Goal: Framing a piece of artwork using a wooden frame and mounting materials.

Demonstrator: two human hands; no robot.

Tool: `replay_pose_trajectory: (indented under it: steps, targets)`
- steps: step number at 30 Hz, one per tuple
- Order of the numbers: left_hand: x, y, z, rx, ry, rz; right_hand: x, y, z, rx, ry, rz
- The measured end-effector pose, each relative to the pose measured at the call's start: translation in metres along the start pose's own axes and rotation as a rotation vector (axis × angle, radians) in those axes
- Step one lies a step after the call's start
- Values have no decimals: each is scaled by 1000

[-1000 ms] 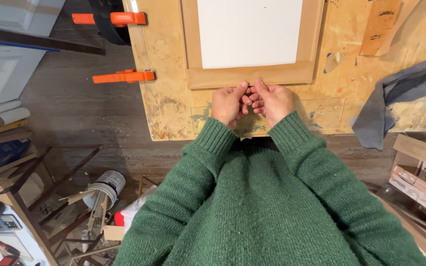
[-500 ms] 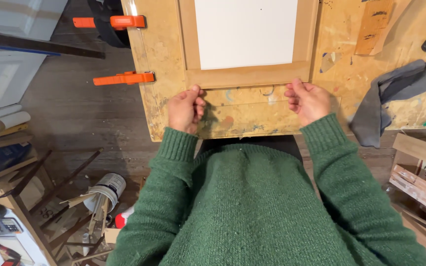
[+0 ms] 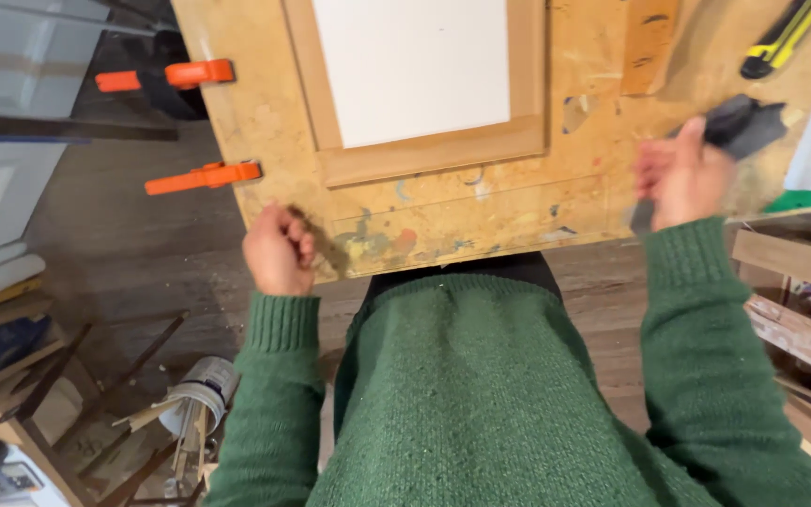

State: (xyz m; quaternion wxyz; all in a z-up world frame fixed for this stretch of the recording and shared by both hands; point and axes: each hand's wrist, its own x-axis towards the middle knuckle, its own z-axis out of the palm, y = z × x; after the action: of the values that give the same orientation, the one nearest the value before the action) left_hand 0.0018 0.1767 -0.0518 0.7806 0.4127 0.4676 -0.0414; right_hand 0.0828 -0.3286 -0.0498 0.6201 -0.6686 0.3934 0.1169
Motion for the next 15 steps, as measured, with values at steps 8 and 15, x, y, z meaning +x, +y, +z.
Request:
replay_pose_trajectory:
  steps: [8,15]
  targets:
    - [-34,-8,28,-128,84,158,120,-45,-80,-1058,317,-945]
    - [-67,-20,77,-54,94,245,177,-81,-72,-1068,351,-1093]
